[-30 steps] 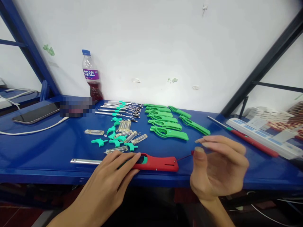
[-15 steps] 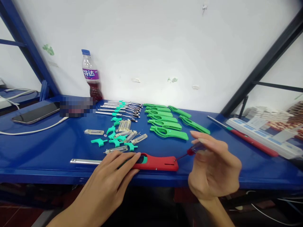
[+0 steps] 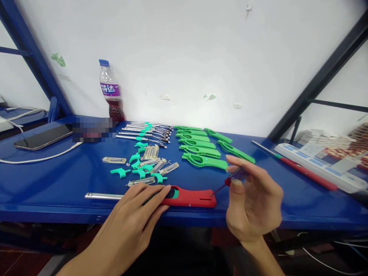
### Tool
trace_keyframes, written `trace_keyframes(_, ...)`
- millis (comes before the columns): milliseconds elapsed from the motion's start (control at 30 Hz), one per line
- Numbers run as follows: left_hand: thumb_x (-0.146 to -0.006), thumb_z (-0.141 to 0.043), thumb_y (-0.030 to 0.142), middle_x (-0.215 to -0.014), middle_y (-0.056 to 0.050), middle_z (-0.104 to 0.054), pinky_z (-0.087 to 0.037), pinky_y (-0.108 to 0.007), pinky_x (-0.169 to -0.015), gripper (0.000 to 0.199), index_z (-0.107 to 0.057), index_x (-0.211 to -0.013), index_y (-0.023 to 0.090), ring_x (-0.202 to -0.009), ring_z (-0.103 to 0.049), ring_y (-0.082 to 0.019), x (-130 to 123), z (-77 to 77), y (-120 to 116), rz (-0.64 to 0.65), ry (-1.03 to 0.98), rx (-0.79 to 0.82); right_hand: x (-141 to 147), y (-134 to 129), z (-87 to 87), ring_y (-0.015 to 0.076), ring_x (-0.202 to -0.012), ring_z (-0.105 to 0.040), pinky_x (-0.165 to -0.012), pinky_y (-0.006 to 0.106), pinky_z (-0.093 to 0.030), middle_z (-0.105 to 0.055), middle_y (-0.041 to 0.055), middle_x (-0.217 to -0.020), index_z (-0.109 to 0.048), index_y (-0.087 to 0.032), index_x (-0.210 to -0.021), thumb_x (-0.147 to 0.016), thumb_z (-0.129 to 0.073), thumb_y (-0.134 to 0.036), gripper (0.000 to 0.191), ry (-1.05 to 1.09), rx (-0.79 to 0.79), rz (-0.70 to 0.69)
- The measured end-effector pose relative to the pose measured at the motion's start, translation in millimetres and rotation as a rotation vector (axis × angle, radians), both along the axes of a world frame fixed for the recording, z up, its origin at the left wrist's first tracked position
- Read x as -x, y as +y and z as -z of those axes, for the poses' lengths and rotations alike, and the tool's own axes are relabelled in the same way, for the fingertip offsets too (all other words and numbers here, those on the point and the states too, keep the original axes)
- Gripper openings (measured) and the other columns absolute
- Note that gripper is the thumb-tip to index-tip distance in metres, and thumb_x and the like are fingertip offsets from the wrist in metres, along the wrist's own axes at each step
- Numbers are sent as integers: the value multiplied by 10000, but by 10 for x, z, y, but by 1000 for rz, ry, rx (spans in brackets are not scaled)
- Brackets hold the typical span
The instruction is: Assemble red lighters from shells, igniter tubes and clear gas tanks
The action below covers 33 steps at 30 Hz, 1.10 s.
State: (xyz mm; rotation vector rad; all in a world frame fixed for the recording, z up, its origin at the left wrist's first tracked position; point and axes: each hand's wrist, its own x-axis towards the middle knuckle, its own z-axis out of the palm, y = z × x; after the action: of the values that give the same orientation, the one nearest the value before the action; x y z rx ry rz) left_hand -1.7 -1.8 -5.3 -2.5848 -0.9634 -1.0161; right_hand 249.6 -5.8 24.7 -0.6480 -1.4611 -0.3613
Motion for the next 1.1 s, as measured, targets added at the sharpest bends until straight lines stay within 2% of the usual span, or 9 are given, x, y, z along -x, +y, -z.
trace_keyframes(100, -1117, -508, 258, -1302, -53, -749, -533, -440, -1021, 353, -587, -1454, 189, -1141, -677, -253, 2, -13, 1, 0, 0, 1, -21, 16, -23, 245, -1011, -716, -786, 423, -606, -735, 74, -1122, -652, -224, -1422, -894, -684, 15, 580, -45, -94, 23)
trace_keyframes(200, -1120, -498, 268, -1300, -53, -754, -544, -441, -1007, 352, -589, -1452, 193, -1128, -688, -254, -3, -23, 1, -4, -2, -1, -49, 36, -34, 210, -952, -687, -722, 365, -607, -711, 43, -1056, -670, -249, -1403, -821, -790, 25, 655, -67, -144, 82)
trace_keyframes(367, -1121, -501, 284, -1302, -46, -755, -540, -449, -1021, 349, -596, -1447, 204, -1131, -690, -256, -6, -24, -1, -6, -9, 3, -32, 15, 24, 228, -1027, -750, -798, 410, -627, -768, 55, -1181, -648, -241, -1454, -861, -655, 79, 674, -22, -41, -40)
trace_keyframes(567, -1115, -512, 270, -1319, -45, -749, -525, -449, -1037, 353, -595, -1451, 197, -1137, -683, -256, -1, -16, -5, -5, -12, 3, -10, -50, 74, 196, -974, -780, -735, 362, -658, -771, 54, -1294, -622, -248, -1478, -904, -588, 92, 668, -9, 79, -170)
trace_keyframes(667, -1117, -508, 278, -1307, -48, -754, -528, -450, -1036, 349, -605, -1442, 198, -1132, -687, -258, -5, -23, -8, -7, -14, 2, -12, -46, 53, 193, -978, -776, -747, 365, -659, -759, 66, -1305, -608, -251, -1480, -935, -558, 72, 635, -1, 108, -154)
trace_keyframes(767, -1114, -508, 271, -1294, -51, -762, -544, -448, -1021, 342, -615, -1430, 198, -1124, -697, -261, -11, -37, -10, -4, -21, -3, -22, -11, 2, 232, -1040, -744, -761, 390, -658, -751, 72, -1156, -627, -217, -1442, -917, -637, 22, 577, -43, -23, -100)
trace_keyframes(867, -1106, -516, 249, -1294, -53, -765, -560, -453, -998, 339, -616, -1426, 195, -1113, -707, -266, -12, -43, -8, 1, -18, -4, -43, 27, -33, 209, -942, -689, -673, 339, -638, -696, 38, -1003, -652, -229, -1389, -834, -803, -13, 615, -101, -137, 12)
trace_keyframes(933, -1107, -515, 249, -1302, -55, -762, -559, -470, -1003, 345, -607, -1434, 195, -1112, -710, -271, -11, -41, -6, -2, -10, -3, -52, 39, -24, 185, -874, -672, -639, 319, -614, -700, 29, -1022, -635, -255, -1410, -813, -816, 16, 680, -98, -122, 44)
trace_keyframes(1100, -1111, -515, 253, -1317, -65, -755, -555, -483, -1015, 354, -586, -1452, 186, -1122, -704, -273, -4, -31, -8, -2, 4, -3, -37, 18, 55, 241, -1010, -746, -828, 446, -608, -751, 52, -1194, -568, -285, -1521, -870, -642, 91, 756, -42, 11, -71)
